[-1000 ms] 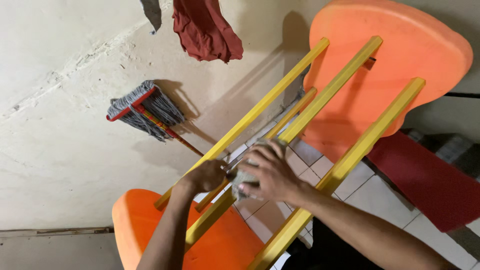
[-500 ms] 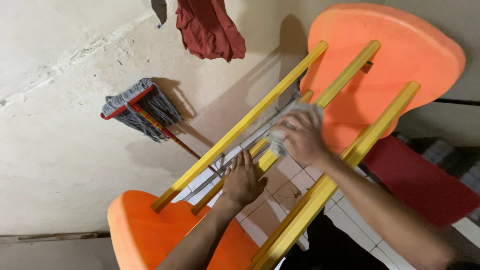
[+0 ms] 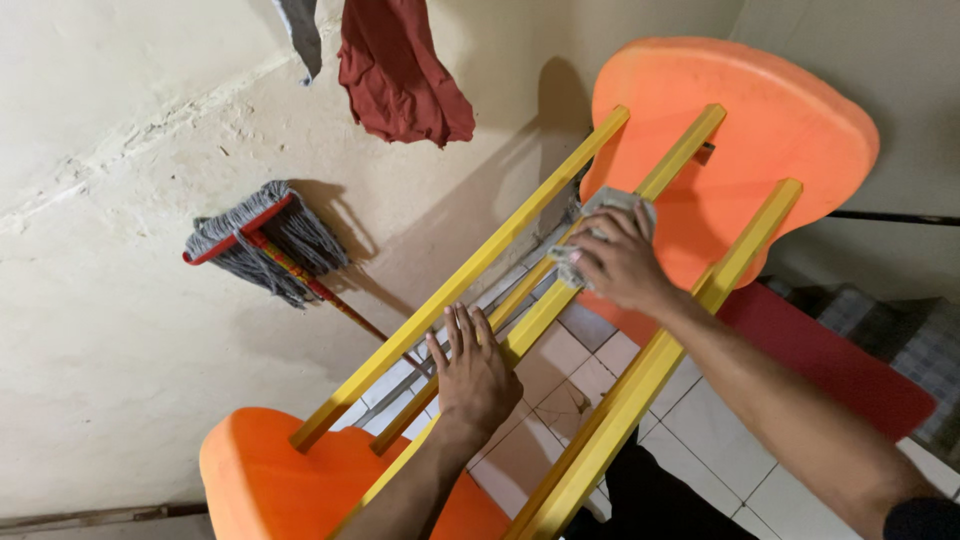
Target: The person wipes the legs and seat of an orange plastic chair using a cloth. They then walk to a drawer, open it, and remove a folded towel.
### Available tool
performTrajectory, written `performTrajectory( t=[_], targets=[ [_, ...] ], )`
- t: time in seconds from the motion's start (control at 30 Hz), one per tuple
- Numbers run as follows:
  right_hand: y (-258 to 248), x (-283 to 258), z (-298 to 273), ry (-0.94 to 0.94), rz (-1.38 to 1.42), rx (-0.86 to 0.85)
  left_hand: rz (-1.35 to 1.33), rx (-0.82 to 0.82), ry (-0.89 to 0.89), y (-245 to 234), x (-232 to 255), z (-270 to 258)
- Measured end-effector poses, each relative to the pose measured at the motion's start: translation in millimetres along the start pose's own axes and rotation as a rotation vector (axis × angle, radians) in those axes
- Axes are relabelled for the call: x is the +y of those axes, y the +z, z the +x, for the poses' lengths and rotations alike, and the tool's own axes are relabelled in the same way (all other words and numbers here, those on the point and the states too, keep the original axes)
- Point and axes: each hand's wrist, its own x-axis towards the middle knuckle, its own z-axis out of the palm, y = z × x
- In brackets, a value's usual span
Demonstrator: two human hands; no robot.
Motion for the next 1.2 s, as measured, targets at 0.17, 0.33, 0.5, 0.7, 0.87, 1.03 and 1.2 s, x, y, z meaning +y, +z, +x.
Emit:
performTrajectory(
  t=[0.17, 0.33, 0.5, 0.7, 0.87, 1.03, 1.2],
  targets=[
    [12.3, -86.8, -23.5, -0.085, 0.128, -0.140, 0.031, -0.078, -0.019, -6.1, 1.9, -1.9],
    [3.5, -46.1, -10.7, -0.148, 0.170, -0.057, 0.030, -0.039, -0.016, 0.4, -0.3, -1.7],
    [-13.9, 29.1, 11.0, -0.004, 0.070, 0.086, 0.054, 0.006, -0.008, 8.3, -0.6, 6.5],
    [8.5, -46.7, -10.1, -0.049, 0.079, -0.014, 0.011, -0.029, -0.024, -0.3, 1.6, 1.5],
    [7.7, -69.0, -22.6, -0.125, 0.097, -0.143, -0.042, 0.051, -0.005, 9.3, -2.6, 3.3],
    [-10.7, 26.9, 9.8, 0.027, 0.082, 0.033, -0.046, 0.077, 0.005, 15.7, -3.4, 8.4],
    [-6.0, 6.4, 8.4, 0.068, 0.102, 0.048, -0.076, 0.091, 0.010, 17.3, -3.1, 8.6]
  ],
)
